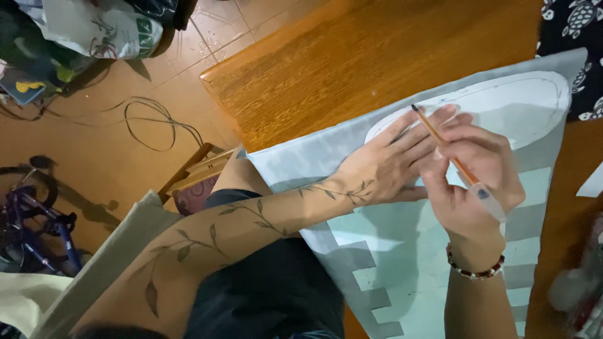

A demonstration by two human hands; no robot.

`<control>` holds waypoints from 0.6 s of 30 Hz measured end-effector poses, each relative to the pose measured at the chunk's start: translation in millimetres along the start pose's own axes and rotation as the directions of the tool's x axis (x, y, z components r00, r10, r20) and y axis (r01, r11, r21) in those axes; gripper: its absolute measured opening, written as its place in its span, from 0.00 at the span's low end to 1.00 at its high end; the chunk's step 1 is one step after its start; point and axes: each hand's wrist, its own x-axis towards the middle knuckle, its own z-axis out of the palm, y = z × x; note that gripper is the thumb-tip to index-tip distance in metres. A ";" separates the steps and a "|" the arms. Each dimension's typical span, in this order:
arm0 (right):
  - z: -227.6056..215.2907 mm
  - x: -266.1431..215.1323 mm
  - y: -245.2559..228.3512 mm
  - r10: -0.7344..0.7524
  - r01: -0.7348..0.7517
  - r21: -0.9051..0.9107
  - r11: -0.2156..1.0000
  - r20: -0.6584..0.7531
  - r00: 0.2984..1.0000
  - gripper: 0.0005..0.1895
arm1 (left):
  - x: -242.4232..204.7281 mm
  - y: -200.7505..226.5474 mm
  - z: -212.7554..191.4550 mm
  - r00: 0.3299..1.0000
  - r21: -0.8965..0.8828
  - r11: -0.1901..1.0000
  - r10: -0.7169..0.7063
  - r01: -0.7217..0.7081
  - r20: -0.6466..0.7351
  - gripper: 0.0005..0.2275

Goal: Tracing a pattern onto fabric and cutting it out with scissors.

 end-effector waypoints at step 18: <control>16.0 -4.5 -13.9 -0.063 0.053 0.087 0.995 0.114 0.991 0.03 | -5.8 18.6 13.8 0.980 0.996 0.063 -0.188 -0.059 0.070 0.23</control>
